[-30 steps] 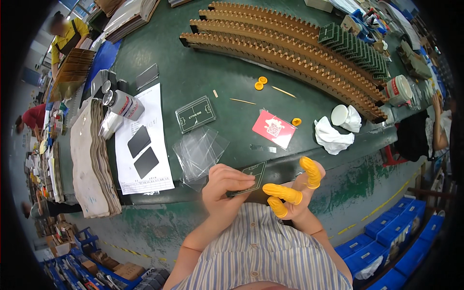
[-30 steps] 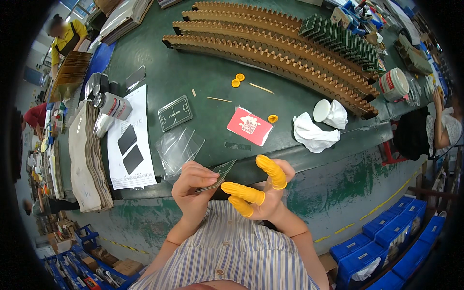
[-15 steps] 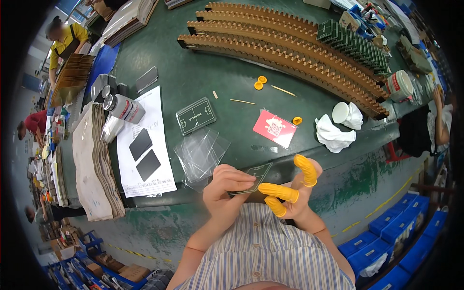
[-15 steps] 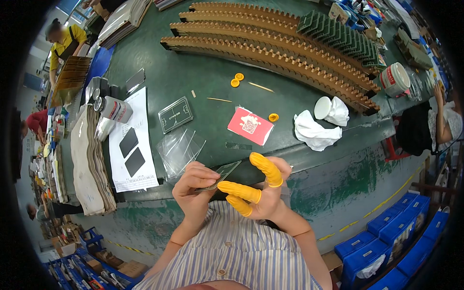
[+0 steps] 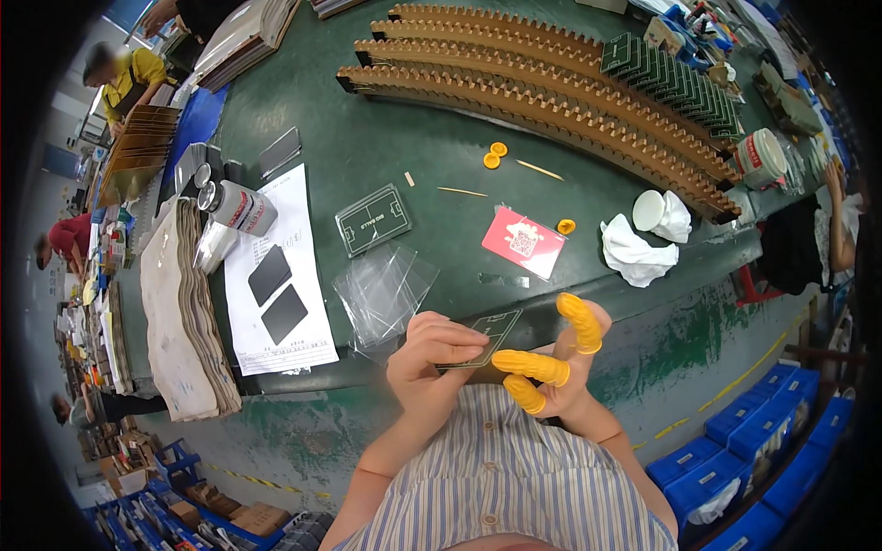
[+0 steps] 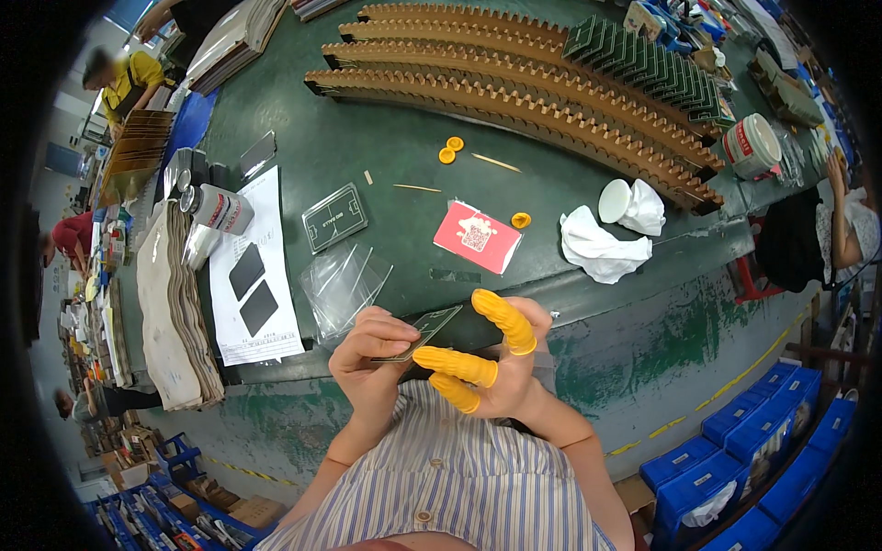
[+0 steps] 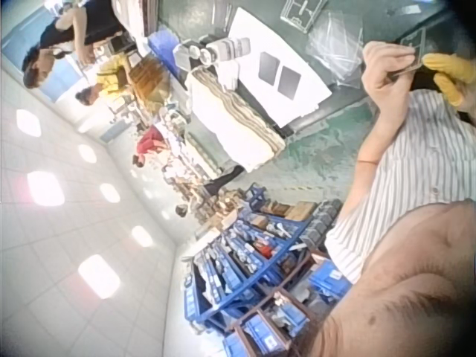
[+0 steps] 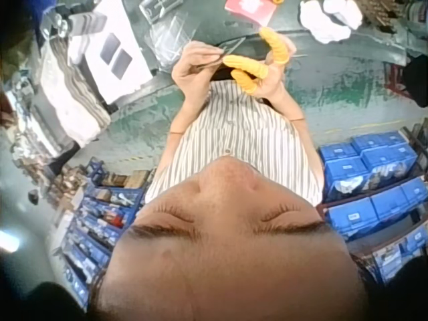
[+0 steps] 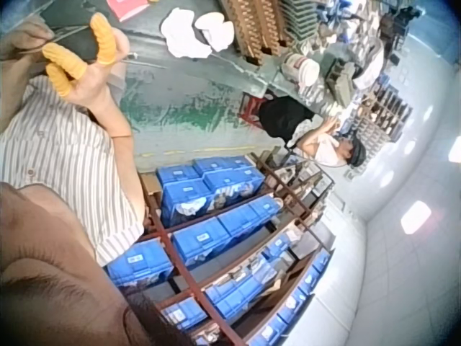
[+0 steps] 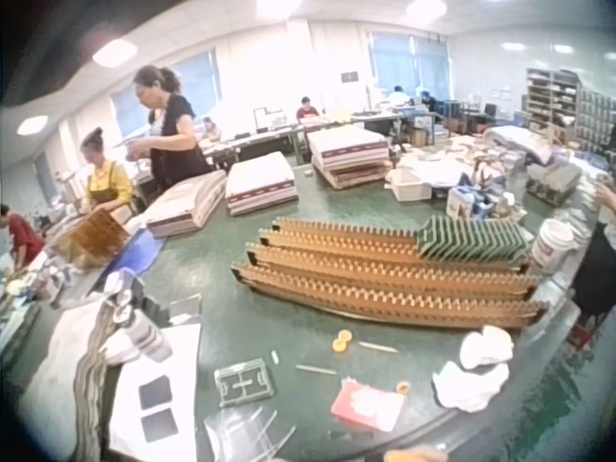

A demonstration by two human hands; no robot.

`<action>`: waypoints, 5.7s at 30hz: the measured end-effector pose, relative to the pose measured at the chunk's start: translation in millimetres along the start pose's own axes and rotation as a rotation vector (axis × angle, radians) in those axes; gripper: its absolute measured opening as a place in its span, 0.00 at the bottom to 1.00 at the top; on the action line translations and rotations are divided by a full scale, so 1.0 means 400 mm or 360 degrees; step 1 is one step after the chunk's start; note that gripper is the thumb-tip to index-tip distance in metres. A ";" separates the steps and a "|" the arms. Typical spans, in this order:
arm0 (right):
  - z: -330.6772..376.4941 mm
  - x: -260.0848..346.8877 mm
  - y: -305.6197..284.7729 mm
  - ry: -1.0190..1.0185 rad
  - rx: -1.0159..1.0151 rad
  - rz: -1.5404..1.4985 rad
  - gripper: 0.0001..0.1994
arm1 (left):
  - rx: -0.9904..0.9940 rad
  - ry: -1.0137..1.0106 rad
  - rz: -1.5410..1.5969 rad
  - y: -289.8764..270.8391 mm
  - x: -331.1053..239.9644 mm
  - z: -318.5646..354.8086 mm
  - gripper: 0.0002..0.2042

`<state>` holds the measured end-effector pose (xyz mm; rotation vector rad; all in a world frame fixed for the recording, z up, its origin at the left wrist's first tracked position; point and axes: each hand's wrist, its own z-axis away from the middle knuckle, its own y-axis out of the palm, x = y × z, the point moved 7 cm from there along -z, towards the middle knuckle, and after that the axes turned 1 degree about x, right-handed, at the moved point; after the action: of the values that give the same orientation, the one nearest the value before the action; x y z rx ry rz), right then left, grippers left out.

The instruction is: The person wipes a small rectangular card with a white cloth, flipping it over to clean both sides. The person then places the cleaned card into a clear plastic sleeve and sets it on the table.

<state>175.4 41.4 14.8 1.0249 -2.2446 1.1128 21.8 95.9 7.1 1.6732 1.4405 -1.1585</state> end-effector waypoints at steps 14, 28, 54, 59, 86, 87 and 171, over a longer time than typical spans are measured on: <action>-0.003 -0.004 0.001 -0.0053 -0.0003 -0.0036 0.14 | 0.0000 -0.0021 0.0115 0.000 0.012 0.006 0.08; 0.047 -0.030 -0.020 0.0074 -0.0293 0.0067 0.33 | 0.0059 0.0163 -0.0180 0.009 -0.019 -0.006 0.08; 0.052 -0.015 -0.038 -0.0157 -0.0356 0.0357 0.34 | 0.0079 0.0263 -0.0559 0.011 -0.053 0.000 0.10; 0.067 -0.022 -0.037 -0.0194 -0.0322 0.0524 0.34 | 0.0077 0.0280 -0.0612 0.010 -0.063 -0.001 0.09; 0.061 -0.013 -0.009 -0.0058 -0.0207 0.0361 0.15 | 0.0080 -0.0138 -0.0165 -0.004 -0.003 0.017 0.09; 0.062 -0.015 -0.006 -0.0037 -0.0241 0.0306 0.15 | 0.0084 -0.0136 -0.0163 -0.004 -0.004 0.016 0.09; -0.056 0.000 0.040 0.0325 0.0354 -0.1084 0.50 | 0.0329 0.0141 -0.0608 0.010 -0.010 0.008 0.08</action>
<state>164.4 66.2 20.2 1.5283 -1.4489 1.0933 25.0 90.6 8.9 1.6452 1.8038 -1.4987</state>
